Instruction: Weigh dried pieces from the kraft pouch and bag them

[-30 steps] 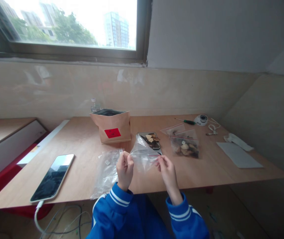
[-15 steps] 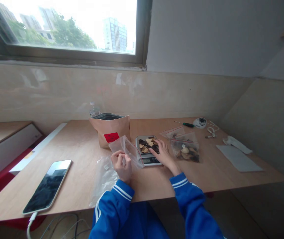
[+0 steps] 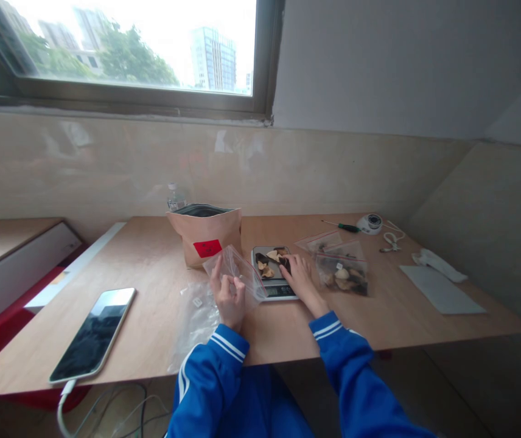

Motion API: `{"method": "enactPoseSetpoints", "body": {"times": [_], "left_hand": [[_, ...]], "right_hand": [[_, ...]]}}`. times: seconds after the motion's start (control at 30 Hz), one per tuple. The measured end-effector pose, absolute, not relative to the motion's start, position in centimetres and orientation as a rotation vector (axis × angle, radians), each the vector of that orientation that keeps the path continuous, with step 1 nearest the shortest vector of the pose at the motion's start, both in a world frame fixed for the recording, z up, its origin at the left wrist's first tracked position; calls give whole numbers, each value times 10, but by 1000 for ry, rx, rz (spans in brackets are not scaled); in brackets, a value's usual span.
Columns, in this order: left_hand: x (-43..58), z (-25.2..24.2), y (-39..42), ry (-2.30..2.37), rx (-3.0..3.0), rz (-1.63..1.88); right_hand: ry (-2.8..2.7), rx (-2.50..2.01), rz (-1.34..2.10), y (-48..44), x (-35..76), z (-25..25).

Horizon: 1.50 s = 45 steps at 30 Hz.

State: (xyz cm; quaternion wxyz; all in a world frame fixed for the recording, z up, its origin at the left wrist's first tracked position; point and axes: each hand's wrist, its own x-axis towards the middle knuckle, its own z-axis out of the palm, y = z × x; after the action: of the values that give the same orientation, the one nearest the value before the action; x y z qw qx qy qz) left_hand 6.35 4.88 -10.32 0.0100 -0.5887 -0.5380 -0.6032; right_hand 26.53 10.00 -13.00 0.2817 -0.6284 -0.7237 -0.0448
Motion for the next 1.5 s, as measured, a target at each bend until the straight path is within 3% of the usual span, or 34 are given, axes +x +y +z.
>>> {"method": "enactPoseSetpoints", "body": {"times": [0.3,0.47,0.67,0.83,1.1,1.2,1.33,1.5], "left_hand": [[64,-107,51,-1678,-1849,-1987],[64,-108,52,-1668,-1871,-1985],[63,-115,57,-1640,-1847,-1971],[63,-117,59,-1496,-1824,-2056],[63,-121,58,-1529,-1770,-2138],[63,-121,57,-1545,-1760,-2158],[63,-120,57,-1553,-1773,-2155],[63,-121,58,-1552,-1792,-2141]], "right_hand": [[-1924,-1657,-51,99,264,-118],[-1796,-1446,80,87,251,-84],[-1548,-1199,595,68,209,-37],[-1480,-1150,1035,64,180,-36],[-1706,-1115,839,53,176,-35],[-1598,-1227,521,55,185,-35],[-1492,-1494,69,72,196,-65],[-1517,-1787,-142,88,191,-114]]}}
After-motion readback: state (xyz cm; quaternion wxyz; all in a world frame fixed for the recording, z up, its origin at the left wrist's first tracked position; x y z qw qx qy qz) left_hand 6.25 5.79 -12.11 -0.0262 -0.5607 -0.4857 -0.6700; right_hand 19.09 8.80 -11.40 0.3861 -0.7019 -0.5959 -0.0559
